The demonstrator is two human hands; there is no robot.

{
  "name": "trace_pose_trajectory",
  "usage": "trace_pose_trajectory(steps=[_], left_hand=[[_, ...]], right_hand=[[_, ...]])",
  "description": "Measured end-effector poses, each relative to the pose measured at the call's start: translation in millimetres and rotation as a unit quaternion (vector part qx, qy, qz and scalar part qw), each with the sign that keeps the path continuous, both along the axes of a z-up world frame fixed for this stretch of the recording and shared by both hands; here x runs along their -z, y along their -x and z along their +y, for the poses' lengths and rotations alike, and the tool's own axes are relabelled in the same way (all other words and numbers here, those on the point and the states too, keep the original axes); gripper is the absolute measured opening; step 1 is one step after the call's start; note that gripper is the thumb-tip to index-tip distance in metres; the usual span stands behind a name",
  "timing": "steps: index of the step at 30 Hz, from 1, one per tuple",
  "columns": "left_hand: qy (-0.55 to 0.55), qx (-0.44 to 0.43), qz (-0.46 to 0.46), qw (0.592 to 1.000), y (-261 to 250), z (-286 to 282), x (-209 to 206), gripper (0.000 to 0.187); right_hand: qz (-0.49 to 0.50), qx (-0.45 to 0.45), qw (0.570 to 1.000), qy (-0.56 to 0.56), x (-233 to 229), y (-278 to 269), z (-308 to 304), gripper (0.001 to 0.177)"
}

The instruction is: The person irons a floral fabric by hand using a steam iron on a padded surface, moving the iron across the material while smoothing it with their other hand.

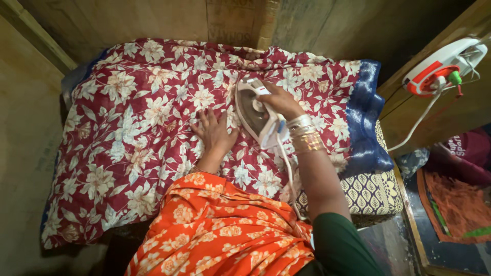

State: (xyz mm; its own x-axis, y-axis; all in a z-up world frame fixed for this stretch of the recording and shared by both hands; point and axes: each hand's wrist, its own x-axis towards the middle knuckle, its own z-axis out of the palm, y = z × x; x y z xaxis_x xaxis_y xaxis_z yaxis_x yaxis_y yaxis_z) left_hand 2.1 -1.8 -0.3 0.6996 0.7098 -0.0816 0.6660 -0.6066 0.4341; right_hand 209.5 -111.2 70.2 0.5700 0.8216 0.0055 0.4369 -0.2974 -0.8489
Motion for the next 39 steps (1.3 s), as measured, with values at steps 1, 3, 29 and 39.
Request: trace_pose_trajectory(steps=[1, 3, 29, 39], left_hand=[[-0.045, 0.007, -0.048, 0.998, -0.7, 1.7, 5.7, 0.072], [-0.089, 0.013, -0.096, 0.991, -3.1, 3.5, 18.3, 0.067], [0.206, -0.036, -0.458, 0.864, -0.4, 3.2, 16.4, 0.048], [0.465, 0.105, -0.527, 0.704, -46.2, -36.4, 20.3, 0.090]], right_hand=[[-0.084, 0.000, 0.996, -0.010, 3.7, 0.6, 4.0, 0.068], [0.019, 0.017, 1.000, -0.007, 5.2, 4.8, 10.4, 0.071], [0.168, -0.079, 0.976, -0.114, 17.6, 63.8, -16.0, 0.072], [0.048, 0.161, 0.983, -0.071, 72.4, -16.8, -40.6, 0.066]])
